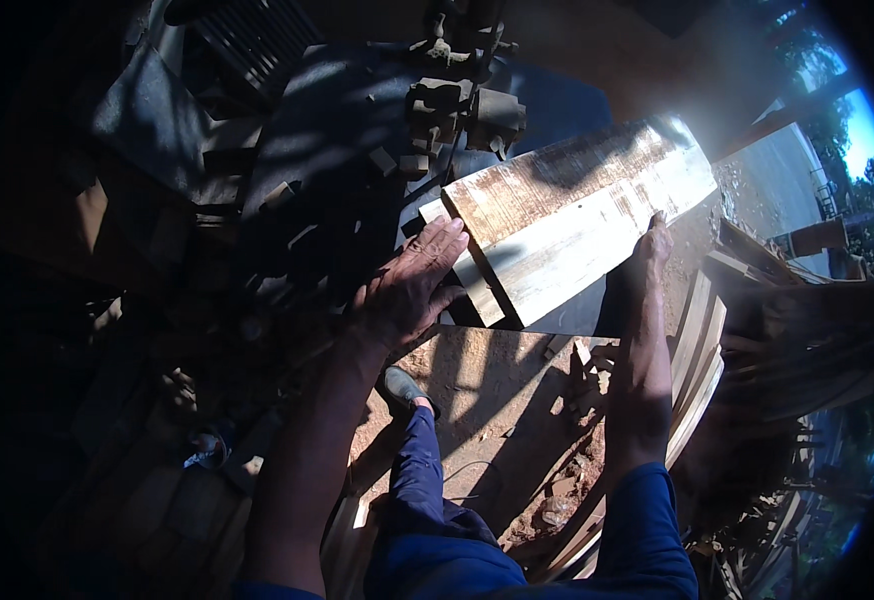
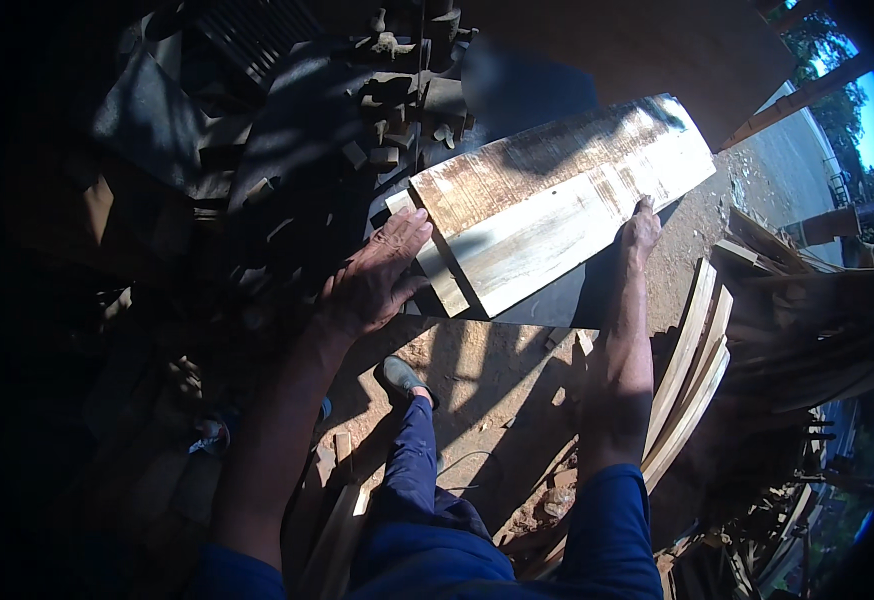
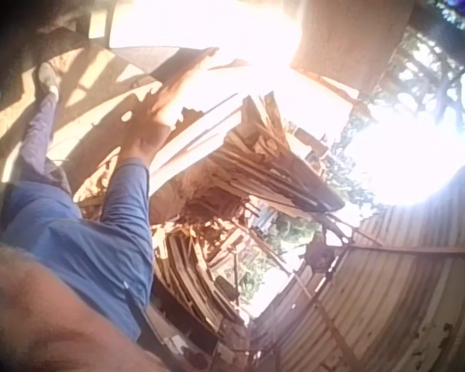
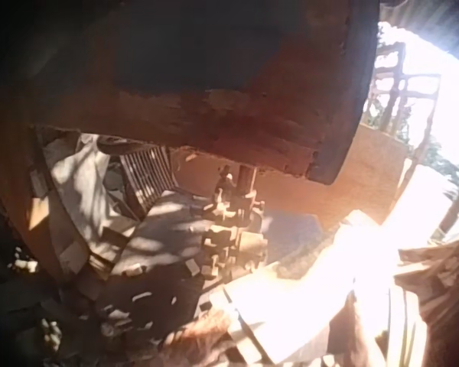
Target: The person positions a piece of wood on a band saw table and feeds it through the blade by hand to make a straight cut.
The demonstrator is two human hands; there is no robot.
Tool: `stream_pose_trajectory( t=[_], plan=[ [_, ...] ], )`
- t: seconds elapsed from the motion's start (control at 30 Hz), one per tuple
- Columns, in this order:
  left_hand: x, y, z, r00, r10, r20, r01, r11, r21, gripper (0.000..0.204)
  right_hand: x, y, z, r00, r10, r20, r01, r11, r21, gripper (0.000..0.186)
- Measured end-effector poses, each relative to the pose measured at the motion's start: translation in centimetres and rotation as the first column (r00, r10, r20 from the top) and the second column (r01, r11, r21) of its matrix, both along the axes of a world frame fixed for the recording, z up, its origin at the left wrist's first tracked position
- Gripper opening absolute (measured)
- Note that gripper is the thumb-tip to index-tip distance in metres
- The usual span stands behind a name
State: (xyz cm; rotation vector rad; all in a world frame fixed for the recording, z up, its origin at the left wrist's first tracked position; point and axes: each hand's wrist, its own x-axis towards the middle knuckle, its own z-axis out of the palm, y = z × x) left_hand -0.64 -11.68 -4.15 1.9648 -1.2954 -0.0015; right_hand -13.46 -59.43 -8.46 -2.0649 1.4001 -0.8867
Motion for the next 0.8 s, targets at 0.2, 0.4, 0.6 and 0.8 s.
stream_pose_trajectory(
  t=[0.2, 0.4, 0.6, 0.8],
  plan=[
    [0.1, 0.1, -0.1, 1.000, -0.012, 0.002, 0.012, 1.000, -0.013, 0.074, 0.5, 0.5, 0.2, 1.000, 0.016, -0.005, -0.016, 1.000, -0.003, 0.054],
    [-0.1, 0.2, -0.3, 1.000, 0.000, -0.002, 0.000, 1.000, -0.024, 0.076, 0.6, 0.8, 0.1, 1.000, 0.020, -0.016, -0.020, 1.000, -0.008, 0.054],
    [0.1, 0.2, -0.4, 1.000, 0.001, -0.004, -0.001, 1.000, -0.014, 0.072, 0.8, 1.1, 0.1, 1.000, 0.028, -0.011, -0.028, 1.000, -0.010, 0.053],
    [-0.2, 0.1, 0.1, 1.000, 0.015, 0.004, -0.015, 1.000, 0.016, 0.072, 0.4, 1.2, -0.3, 0.999, 0.028, -0.023, -0.029, 0.999, -0.016, 0.053]
  ],
)
